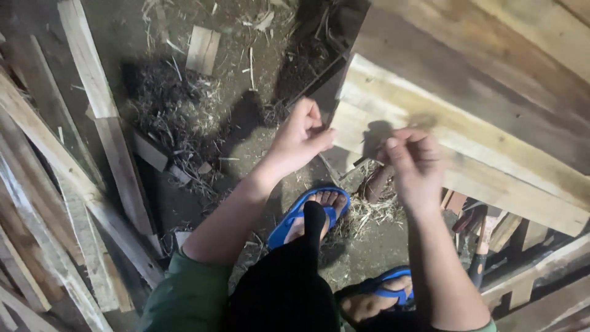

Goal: Joining wooden boards together using a hammer and nails to create a larger wooden panel.

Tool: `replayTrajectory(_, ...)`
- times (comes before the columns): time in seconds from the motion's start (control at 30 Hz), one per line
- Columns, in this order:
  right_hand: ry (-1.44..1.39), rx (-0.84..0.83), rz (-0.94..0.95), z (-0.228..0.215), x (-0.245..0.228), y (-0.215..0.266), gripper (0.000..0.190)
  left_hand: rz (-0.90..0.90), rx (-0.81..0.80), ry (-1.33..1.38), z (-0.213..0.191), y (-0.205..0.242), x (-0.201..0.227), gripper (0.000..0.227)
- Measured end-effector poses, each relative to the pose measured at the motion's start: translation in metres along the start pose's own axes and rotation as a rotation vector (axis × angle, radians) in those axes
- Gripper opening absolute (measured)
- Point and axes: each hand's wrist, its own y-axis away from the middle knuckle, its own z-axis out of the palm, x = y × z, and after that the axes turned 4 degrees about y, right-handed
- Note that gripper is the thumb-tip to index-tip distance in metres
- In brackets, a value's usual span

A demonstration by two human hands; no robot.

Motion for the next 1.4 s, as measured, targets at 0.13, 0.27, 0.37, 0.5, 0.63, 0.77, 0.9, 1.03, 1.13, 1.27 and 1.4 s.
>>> replayTrajectory(0.13,0.084,-0.017,0.049,0.015,0.036,0.009,0.010,-0.159,-0.031,-0.208,-0.012,0.004,-0.058,0.034)
replayTrajectory(0.27,0.119,0.008,0.007,0.028,0.057,0.011,0.014,-0.240,-0.031,-0.391,-0.008,0.006,-0.086,0.033)
replayTrajectory(0.37,0.181,0.023,0.041,0.034,0.062,0.018,0.010,-0.316,-0.057,-0.529,0.000,0.009,-0.071,0.035)
replayTrajectory(0.5,0.420,0.037,-0.153,0.042,0.074,0.018,0.008,-0.249,-0.088,-0.714,-0.002,0.011,-0.064,0.034)
replayTrajectory(0.63,0.598,0.009,-0.356,0.040,0.094,0.019,0.010,-0.210,-0.010,-0.919,-0.006,0.013,-0.077,0.036)
replayTrajectory(0.77,0.653,0.001,-0.437,0.048,0.093,0.015,0.009,0.409,0.226,-0.850,-0.003,0.012,-0.084,0.011)
replayTrajectory(0.9,0.686,-0.011,-0.601,0.057,0.094,0.014,0.009,0.416,0.162,-0.560,0.008,0.010,-0.076,0.021)
replayTrajectory(1.03,0.669,-0.027,-0.608,0.055,0.103,0.014,0.013,0.306,0.117,-0.603,0.011,0.014,-0.083,0.029)
replayTrajectory(1.13,0.686,-0.006,-0.642,0.058,0.091,0.015,0.012,0.363,0.104,-0.698,0.009,0.011,-0.111,0.035)
replayTrajectory(1.27,0.680,0.030,-0.682,0.057,0.095,0.014,0.007,0.534,0.206,-0.826,0.017,0.005,-0.120,0.038)
replayTrajectory(1.4,0.682,0.048,-0.691,0.059,0.092,0.013,0.003,0.649,0.232,-0.786,0.019,0.001,-0.125,0.034)
